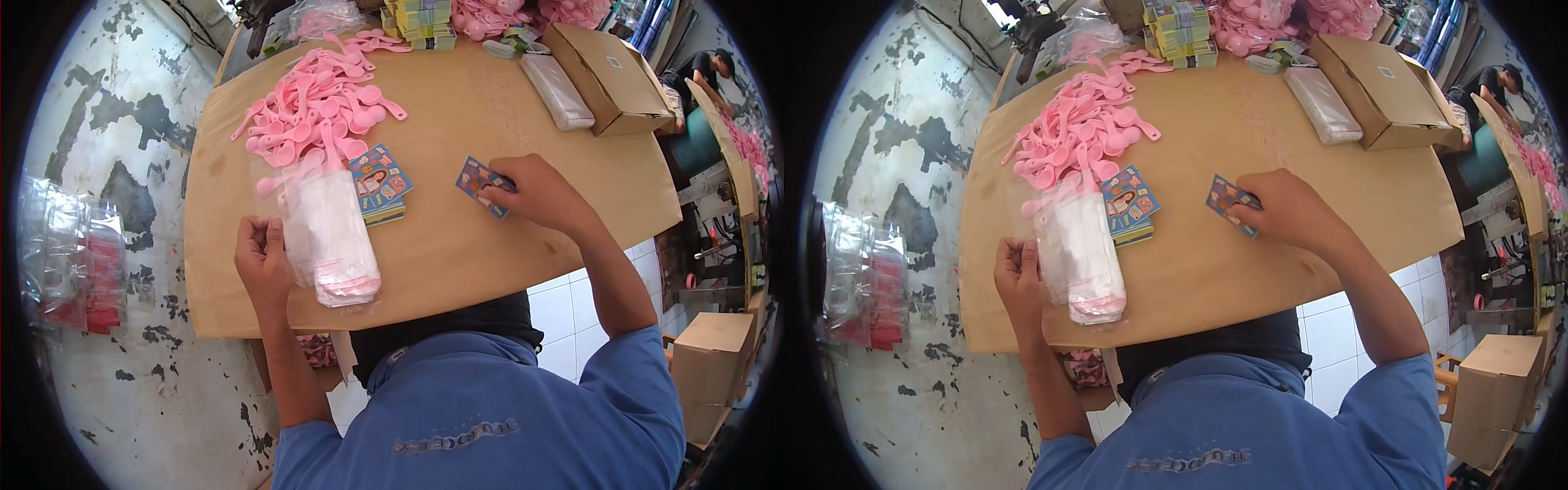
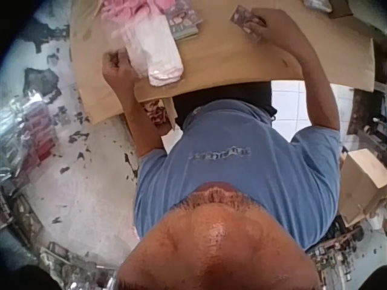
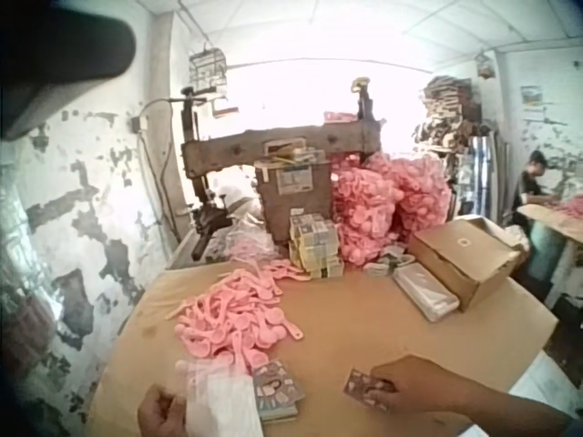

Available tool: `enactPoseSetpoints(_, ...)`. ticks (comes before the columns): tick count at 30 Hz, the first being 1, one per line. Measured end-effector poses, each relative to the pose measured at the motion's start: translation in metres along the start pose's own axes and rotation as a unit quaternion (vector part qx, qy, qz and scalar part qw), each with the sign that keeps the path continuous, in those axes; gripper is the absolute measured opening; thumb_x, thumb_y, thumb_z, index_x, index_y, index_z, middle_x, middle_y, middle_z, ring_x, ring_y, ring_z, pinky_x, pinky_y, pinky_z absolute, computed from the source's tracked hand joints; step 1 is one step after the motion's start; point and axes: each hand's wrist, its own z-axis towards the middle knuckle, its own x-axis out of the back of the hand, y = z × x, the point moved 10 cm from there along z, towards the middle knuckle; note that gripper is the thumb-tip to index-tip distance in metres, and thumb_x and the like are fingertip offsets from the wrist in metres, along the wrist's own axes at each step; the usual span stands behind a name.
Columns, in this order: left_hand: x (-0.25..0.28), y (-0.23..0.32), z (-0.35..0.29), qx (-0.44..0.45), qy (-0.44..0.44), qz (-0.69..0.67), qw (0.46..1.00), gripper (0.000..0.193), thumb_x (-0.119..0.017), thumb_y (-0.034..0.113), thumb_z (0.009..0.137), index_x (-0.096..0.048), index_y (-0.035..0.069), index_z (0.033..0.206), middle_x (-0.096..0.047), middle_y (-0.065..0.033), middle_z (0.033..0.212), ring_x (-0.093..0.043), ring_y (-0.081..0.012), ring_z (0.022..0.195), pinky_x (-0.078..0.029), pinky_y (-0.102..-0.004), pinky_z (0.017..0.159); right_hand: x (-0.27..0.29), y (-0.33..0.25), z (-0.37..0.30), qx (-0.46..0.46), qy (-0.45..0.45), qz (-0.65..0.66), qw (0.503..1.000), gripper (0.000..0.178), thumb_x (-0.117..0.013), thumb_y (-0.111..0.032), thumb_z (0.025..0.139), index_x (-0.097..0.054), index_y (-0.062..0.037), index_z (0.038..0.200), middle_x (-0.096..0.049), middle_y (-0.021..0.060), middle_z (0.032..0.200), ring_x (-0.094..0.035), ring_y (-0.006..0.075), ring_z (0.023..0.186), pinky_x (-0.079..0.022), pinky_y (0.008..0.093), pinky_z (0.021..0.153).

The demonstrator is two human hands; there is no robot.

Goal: The person repeatedly picks up pink plastic spoons and small printed cards, places them into clear plastic bags, and sets the sealed packages aside. The process is repeated continuously throughout the clip.

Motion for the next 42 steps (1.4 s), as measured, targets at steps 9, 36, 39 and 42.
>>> enactPoseSetpoints(9,0.012,0.048,-0.008,-0.16,0.087,0.203,0.962,0.013,-0.062,0.014,0.103,-0.06,0.004,0.111,-0.059,-0.0017,0.085,-0.051,-0.01,0.071,-0.042,-0.0228,0.068,0.075,0.012,-0.044,-0.012,0.347,0.19,0.919,0.025,-0.059,-0.024,0.105,-0.061,0.0002,0.112,-0.066,0.0109,0.078,-0.063,0.0202,0.066,-0.048,0.0331,0.06)
enactPoseSetpoints(36,-0.135,0.048,-0.045,0.129,-0.06,-0.467,0.873,0.035,-0.057,0.011,0.105,-0.051,-0.001,0.137,-0.061,-0.0195,0.136,-0.065,-0.0223,0.121,-0.056,-0.0358,0.103,-0.065,-0.062,-0.027,-0.023,0.182,0.613,0.768,0.019,-0.062,-0.02,0.104,-0.062,-0.0014,0.106,-0.065,0.0032,0.086,-0.064,0.0073,0.07,-0.054,0.0232,0.062)
enactPoseSetpoints(39,-0.132,0.046,-0.042,0.128,-0.041,-0.464,0.876,0.034,-0.058,0.011,0.105,-0.053,-0.002,0.136,-0.063,-0.0187,0.134,-0.065,-0.022,0.121,-0.056,-0.0365,0.103,-0.064,-0.049,-0.033,-0.043,0.211,0.606,0.766,0.019,-0.063,-0.02,0.104,-0.062,-0.0012,0.105,-0.065,0.0031,0.084,-0.063,0.0072,0.068,-0.054,0.0235,0.06)
enactPoseSetpoints(42,-0.133,0.042,-0.044,0.124,-0.039,-0.454,0.882,0.034,-0.058,0.011,0.105,-0.054,-0.002,0.136,-0.064,-0.0186,0.132,-0.065,-0.0224,0.12,-0.056,-0.0373,0.104,-0.075,-0.063,-0.027,-0.016,0.105,0.61,0.785,0.018,-0.064,-0.019,0.103,-0.062,-0.0008,0.105,-0.065,0.0028,0.083,-0.063,0.0071,0.066,-0.054,0.0233,0.059)
